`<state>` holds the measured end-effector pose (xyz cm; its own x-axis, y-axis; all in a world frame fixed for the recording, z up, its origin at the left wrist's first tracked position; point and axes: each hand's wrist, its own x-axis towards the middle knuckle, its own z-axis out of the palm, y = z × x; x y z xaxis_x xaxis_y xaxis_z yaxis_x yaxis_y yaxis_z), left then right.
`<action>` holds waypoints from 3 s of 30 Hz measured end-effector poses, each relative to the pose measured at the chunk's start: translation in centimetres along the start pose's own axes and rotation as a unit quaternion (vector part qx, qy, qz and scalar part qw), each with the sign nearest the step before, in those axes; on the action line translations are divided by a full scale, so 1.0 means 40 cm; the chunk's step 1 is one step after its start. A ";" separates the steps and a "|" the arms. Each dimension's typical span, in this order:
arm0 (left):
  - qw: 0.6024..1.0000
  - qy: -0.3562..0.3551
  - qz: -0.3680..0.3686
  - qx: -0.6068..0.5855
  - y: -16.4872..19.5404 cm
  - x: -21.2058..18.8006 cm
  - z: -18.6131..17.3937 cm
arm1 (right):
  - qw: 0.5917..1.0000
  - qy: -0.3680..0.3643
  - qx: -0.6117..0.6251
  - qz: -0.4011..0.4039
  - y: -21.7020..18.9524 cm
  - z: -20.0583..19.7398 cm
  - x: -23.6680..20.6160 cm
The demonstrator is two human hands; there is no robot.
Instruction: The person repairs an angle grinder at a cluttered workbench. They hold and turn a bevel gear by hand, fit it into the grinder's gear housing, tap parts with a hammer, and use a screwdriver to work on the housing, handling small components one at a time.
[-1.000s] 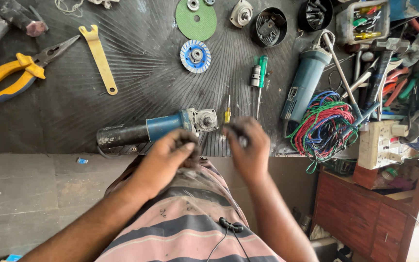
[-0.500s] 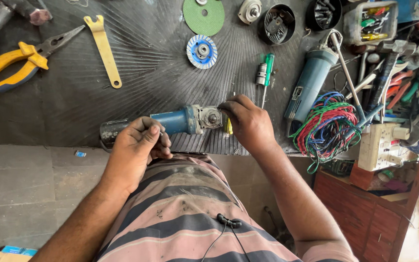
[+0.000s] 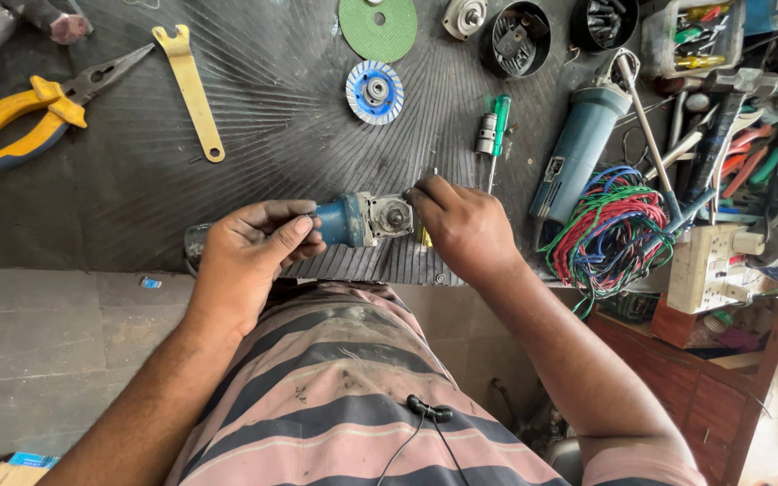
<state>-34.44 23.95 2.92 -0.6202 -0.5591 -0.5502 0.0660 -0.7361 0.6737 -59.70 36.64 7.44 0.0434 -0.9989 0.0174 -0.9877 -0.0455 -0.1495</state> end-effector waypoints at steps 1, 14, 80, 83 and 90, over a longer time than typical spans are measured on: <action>1.000 -0.001 -0.001 0.005 -0.002 0.001 0.002 | 1.000 -0.003 -0.004 -0.005 0.000 0.000 -0.001; 0.976 -0.047 0.024 0.213 0.062 0.044 0.074 | 1.000 -0.010 -0.011 0.017 -0.024 -0.035 0.023; 0.712 -0.070 0.339 0.612 0.017 0.088 0.175 | 0.988 0.082 0.127 0.004 0.039 -0.007 0.019; 0.705 -0.072 0.329 0.624 0.021 0.085 0.172 | 0.989 0.081 0.124 -0.010 0.038 -0.016 0.024; 0.680 -0.046 0.314 0.661 0.022 0.079 0.195 | 0.987 0.074 0.139 -0.039 0.059 -0.025 0.034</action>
<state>-42.44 24.50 5.62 -0.8446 -0.5336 0.0437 -0.3816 0.6573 0.6499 -62.11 35.19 8.12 0.0759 -0.9807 0.1803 -0.9023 -0.1445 -0.4061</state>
